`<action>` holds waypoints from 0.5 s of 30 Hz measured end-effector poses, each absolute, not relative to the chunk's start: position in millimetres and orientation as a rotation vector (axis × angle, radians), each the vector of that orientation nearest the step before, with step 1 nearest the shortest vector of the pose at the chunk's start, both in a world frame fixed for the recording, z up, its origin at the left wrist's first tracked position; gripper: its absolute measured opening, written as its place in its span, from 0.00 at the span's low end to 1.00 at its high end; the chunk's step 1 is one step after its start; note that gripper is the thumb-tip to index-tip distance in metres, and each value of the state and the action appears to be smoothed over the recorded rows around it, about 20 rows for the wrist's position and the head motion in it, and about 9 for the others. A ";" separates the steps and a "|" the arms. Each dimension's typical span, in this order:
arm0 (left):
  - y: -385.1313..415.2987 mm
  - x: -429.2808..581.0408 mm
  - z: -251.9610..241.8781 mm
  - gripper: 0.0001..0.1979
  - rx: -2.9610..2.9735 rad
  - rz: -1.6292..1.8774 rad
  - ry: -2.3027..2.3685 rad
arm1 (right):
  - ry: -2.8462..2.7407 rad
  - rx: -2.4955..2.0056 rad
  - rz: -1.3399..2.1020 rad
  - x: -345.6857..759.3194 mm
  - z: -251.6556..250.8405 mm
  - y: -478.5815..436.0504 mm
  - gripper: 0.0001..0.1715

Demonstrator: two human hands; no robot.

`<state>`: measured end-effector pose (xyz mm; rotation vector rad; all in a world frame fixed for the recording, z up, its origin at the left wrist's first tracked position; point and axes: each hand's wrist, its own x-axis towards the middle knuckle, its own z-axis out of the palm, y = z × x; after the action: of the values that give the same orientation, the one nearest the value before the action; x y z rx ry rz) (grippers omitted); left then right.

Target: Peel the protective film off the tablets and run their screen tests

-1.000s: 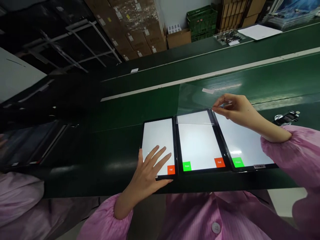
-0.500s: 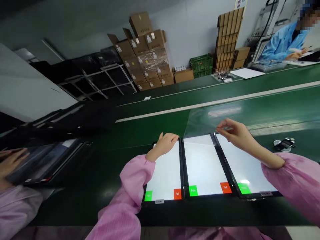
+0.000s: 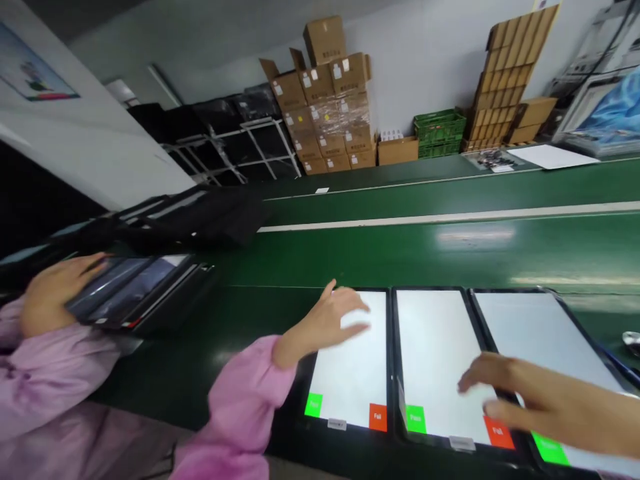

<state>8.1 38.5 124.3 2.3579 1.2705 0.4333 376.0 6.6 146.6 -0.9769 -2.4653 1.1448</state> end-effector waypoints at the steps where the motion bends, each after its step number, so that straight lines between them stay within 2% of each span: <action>1: 16.5 3.5 124.6 0.12 2.394 0.422 1.193 | -2.557 -0.918 1.144 373.4 142.8 -1.5 0.20; 4: -48.1 1.2 116.6 0.17 2.659 0.429 0.959 | -2.751 -0.746 0.989 356.8 130.3 -21.6 0.12; 8: -90.3 14.6 96.1 0.16 2.928 0.556 1.138 | -2.891 -0.692 0.646 322.2 122.3 -28.9 0.18; 15: -102.6 11.0 85.4 0.14 2.834 0.751 1.438 | -2.806 -0.593 0.416 298.0 111.5 -29.1 0.15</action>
<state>11.0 -102.6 85.4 2.8340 1.4377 0.7510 298.0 -29.1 111.5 -0.5933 -2.8055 0.4157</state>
